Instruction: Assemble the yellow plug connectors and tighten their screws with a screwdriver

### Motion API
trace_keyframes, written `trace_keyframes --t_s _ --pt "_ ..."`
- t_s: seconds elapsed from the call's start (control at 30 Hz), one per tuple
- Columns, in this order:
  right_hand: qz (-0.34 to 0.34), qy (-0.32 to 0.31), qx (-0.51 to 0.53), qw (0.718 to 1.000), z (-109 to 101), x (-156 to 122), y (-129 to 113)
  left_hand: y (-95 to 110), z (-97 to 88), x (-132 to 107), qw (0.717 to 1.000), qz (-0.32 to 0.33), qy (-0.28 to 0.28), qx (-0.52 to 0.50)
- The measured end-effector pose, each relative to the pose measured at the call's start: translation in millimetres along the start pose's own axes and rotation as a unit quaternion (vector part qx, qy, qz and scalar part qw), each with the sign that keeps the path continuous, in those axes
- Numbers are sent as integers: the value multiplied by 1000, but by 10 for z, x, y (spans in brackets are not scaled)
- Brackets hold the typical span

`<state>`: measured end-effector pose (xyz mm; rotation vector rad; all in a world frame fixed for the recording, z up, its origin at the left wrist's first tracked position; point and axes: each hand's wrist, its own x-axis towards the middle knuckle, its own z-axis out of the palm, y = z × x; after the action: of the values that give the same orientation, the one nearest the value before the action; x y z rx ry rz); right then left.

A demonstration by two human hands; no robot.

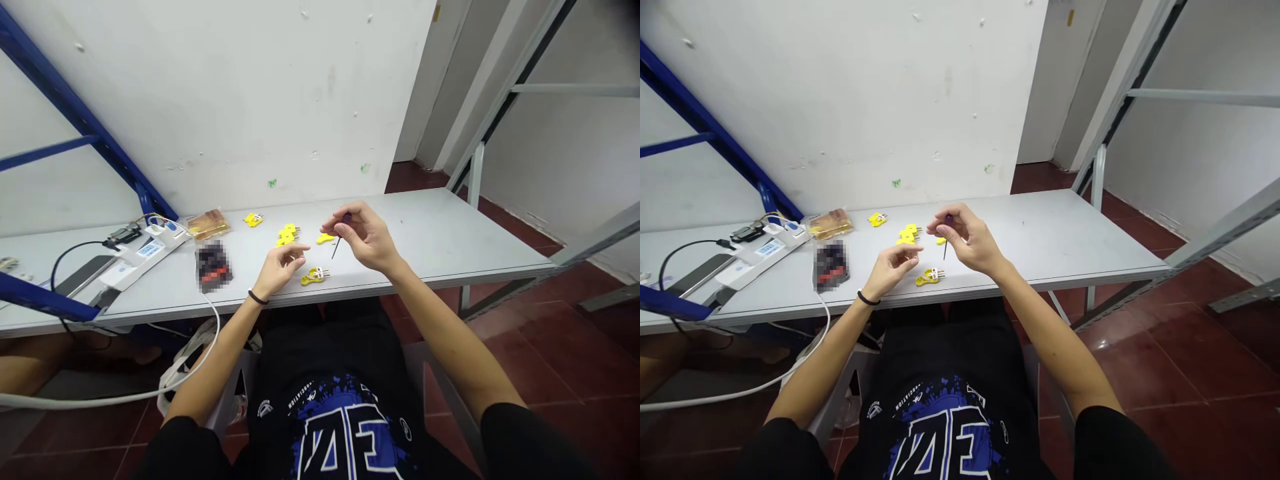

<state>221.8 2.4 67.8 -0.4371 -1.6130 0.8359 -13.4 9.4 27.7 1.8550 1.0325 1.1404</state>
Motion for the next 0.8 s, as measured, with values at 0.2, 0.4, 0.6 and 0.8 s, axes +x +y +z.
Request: trace_keyframes --t_s 0.2,0.4,0.6,0.8 --pt "-50 94 -16 994 92 -16 -78 18 58 -29 989 -63 15 -130" --pt "-56 153 -4 987 243 -41 -174 78 147 -58 935 -145 48 -321" --pt "-78 156 -7 985 350 -67 -171 200 221 -104 896 -166 27 -411" --pt "-89 161 -12 983 359 -76 -163 195 235 -123 877 -191 10 -440"
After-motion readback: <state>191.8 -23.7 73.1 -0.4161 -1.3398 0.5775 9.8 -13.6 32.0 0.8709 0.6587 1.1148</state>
